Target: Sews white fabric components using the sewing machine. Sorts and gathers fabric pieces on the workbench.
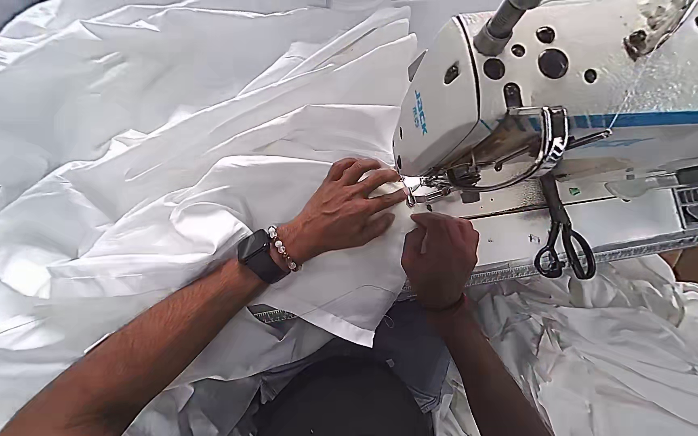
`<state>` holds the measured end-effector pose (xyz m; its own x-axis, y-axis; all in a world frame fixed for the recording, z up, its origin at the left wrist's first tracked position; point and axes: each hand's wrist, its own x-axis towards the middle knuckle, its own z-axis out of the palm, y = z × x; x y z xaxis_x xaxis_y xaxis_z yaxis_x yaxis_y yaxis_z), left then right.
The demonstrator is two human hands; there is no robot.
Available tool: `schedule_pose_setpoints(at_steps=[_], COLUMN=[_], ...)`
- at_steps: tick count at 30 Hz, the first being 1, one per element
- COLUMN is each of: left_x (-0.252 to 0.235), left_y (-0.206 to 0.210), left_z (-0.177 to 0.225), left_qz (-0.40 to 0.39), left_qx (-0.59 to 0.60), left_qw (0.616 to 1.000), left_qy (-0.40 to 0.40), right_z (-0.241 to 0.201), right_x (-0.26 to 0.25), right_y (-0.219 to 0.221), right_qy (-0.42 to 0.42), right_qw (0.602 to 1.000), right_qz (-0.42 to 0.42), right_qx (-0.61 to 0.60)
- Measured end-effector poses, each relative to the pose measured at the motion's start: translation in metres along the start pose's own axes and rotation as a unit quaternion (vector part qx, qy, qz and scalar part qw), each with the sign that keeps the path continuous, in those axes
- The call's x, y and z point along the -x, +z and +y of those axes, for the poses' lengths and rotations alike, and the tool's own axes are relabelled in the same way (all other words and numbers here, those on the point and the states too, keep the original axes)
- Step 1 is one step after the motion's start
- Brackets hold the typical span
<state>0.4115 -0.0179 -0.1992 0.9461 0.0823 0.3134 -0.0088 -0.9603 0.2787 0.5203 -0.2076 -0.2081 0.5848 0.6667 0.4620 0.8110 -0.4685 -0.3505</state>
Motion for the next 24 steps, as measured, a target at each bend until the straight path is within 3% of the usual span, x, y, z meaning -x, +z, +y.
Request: schedule_pose_setpoints(at_steps=[3,7,11,13,16,24], left_x=[0.008,0.013,0.019,0.019,0.017,0.011], left_y=[0.006,0.005,0.005,0.007,0.008,0.002], left_z=[0.029,0.032,0.032,0.034,0.033,0.021], left_qz=[-0.001,0.032,-0.016,-0.023,-0.01,0.018], left_qx=[-0.036,-0.028,-0.024,-0.03,-0.045,-0.059], left_qw=[0.996,0.997,0.996,0.995,0.995,0.997], left_qy=[-0.077,-0.066,-0.08,-0.093,-0.089,-0.056], right_z=[-0.001,-0.028,-0.044,-0.058,-0.07,-0.053], right_x=[-0.02,-0.046,0.015,0.054,0.073,0.047], right_y=[-0.007,-0.019,-0.036,-0.051,-0.07,-0.053], right_qy=[0.094,0.098,0.178,0.244,0.281,0.247], right_qw=[0.991,0.98,0.944,0.897,0.866,0.895], right_qz=[-0.088,-0.164,-0.179,-0.202,-0.139,-0.153], right_qx=[-0.027,-0.055,-0.213,-0.308,-0.39,-0.337])
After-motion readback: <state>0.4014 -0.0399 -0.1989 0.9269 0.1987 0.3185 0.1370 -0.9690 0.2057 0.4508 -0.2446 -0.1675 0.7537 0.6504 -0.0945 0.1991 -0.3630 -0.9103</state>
